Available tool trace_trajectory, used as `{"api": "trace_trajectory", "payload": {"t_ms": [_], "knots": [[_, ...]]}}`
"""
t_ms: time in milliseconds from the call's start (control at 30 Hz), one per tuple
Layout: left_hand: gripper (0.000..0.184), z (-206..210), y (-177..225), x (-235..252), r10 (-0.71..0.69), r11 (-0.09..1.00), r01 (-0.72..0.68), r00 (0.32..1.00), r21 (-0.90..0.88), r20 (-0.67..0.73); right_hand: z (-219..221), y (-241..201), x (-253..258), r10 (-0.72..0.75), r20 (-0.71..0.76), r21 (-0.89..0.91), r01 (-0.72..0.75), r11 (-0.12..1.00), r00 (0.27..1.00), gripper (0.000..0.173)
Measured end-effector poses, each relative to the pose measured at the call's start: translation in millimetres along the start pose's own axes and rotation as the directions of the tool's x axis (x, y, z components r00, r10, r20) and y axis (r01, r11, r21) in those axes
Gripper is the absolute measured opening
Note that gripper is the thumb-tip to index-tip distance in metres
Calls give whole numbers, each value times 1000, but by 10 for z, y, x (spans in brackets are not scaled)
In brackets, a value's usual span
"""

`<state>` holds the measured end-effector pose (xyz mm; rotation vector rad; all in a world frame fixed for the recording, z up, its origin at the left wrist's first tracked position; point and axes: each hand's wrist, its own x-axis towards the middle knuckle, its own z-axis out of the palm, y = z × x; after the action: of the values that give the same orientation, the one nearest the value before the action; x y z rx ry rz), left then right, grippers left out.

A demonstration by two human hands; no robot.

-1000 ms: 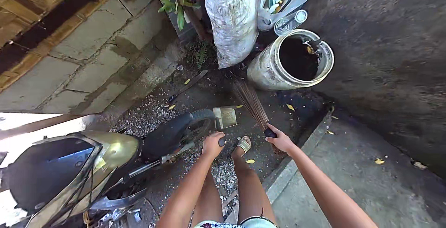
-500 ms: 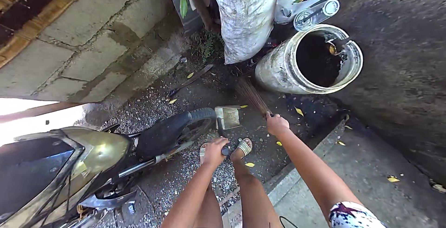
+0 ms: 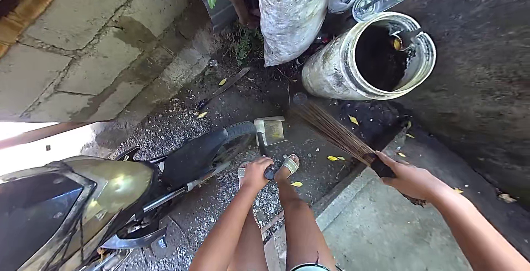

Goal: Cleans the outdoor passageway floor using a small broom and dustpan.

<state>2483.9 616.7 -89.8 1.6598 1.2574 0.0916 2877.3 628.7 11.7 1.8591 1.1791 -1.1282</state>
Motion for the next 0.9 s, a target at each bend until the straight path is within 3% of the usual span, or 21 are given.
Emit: {"api": "trace_trajectory", "payload": {"t_ms": [133,233,333,433,600,767,900], "knots": [[23,34,-19,46,54,998,-54,998,-19,22,29,-207,127,-6,-82,64,11,998,997,86],[21,77,-57,69,86,995,-86,996,-49,-10,-34,-401,387,-89,-104,201,109,974,991,86],[19,87,-70,66,110,985,-115,993,-127,-42,-40,-594,515,-228,-111,446,254,858,967,83],[17,77,-69,137,100,966,-129,985,-222,-138,-197,-859,571,-346,-104,514,348,784,932,80],[16,30,-66,235,41,934,-126,968,-335,-249,-632,-1557,807,-460,-42,247,455,855,887,82],[18,47,-118,241,57,917,-150,966,-369,-251,-1037,-2835,1111,-445,-54,-178,430,885,894,80],[19,6,-158,192,88,916,-164,973,-367,-215,-1110,-3898,1457,-437,-148,-378,358,854,887,75]]}}
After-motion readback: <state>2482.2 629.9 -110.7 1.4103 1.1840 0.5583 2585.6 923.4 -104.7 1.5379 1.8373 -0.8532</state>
